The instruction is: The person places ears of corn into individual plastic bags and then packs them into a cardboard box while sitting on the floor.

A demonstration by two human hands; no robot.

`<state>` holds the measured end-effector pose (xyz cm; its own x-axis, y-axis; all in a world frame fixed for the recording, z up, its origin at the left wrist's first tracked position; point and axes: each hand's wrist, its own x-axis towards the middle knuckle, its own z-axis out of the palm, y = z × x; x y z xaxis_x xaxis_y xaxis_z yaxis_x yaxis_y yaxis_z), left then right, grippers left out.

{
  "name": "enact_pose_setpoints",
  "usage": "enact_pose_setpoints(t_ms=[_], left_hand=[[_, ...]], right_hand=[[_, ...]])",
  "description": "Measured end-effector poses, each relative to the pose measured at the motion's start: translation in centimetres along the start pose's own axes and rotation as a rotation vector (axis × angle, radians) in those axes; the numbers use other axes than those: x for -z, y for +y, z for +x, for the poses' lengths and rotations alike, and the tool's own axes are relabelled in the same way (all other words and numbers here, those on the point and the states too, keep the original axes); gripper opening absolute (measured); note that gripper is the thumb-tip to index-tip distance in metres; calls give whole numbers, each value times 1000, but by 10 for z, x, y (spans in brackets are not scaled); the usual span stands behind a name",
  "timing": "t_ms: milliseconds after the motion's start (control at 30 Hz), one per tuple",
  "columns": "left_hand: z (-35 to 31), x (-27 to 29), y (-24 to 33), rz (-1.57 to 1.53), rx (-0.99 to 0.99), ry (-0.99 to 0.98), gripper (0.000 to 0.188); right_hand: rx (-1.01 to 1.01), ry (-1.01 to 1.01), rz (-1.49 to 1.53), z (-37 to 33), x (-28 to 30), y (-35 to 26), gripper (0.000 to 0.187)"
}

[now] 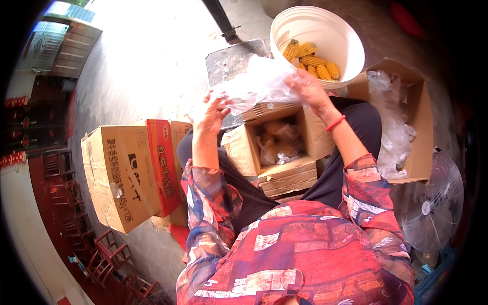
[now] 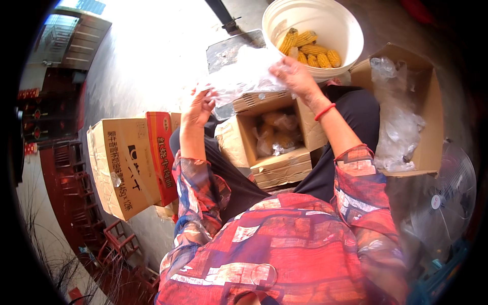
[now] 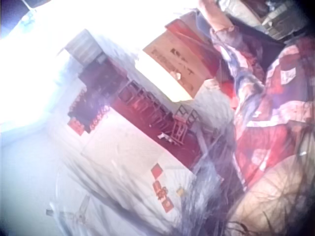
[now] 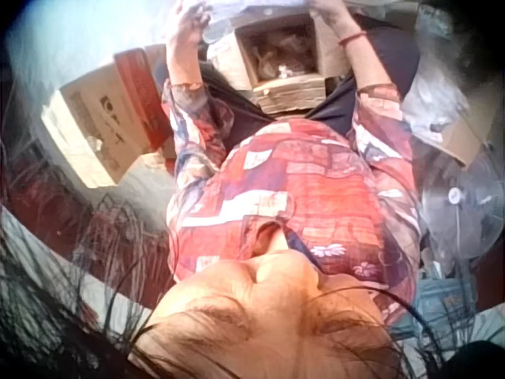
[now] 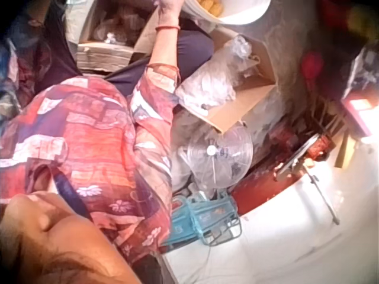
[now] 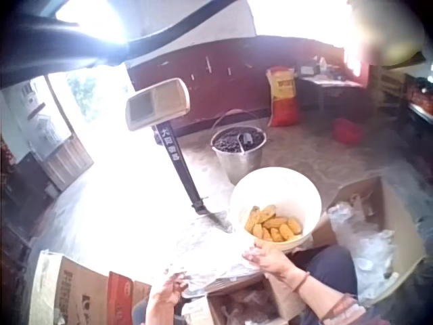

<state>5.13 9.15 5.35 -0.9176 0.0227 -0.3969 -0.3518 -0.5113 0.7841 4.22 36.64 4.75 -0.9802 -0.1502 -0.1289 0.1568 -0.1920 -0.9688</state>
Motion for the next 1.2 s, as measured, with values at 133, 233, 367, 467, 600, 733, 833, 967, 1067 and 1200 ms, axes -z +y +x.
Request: enact_pose_setpoints(t_ms=[133,233,367,467,600,733,833,967,1067,1200], left_hand=[[-18,-7,20,42,19,-332,39],[-23,-11,21,232,75,-447,29],[-28,-7,25,115,106,-579,25],[-27,-22,26,78,128,-538,27],[-8,-15,10,617,39,-235,25],[9,-9,3,453,-225,60,15],[18,1,7,282,-417,235,17],[15,1,13,171,-391,254,18],[21,-5,6,235,-435,276,19],[24,-7,1,376,-473,319,20]], right_hand=[[-2,-117,-377,0,1,16,21],[-43,-30,-259,2,6,19,16],[15,40,-158,1,7,12,13],[54,33,-206,-1,7,20,14],[72,47,-268,-4,3,14,17],[66,67,-384,-8,10,-10,23],[105,105,-240,-7,17,-36,20],[48,102,-307,14,53,-64,16],[-166,53,-415,58,78,-64,21],[-284,39,-504,122,110,-29,28]])
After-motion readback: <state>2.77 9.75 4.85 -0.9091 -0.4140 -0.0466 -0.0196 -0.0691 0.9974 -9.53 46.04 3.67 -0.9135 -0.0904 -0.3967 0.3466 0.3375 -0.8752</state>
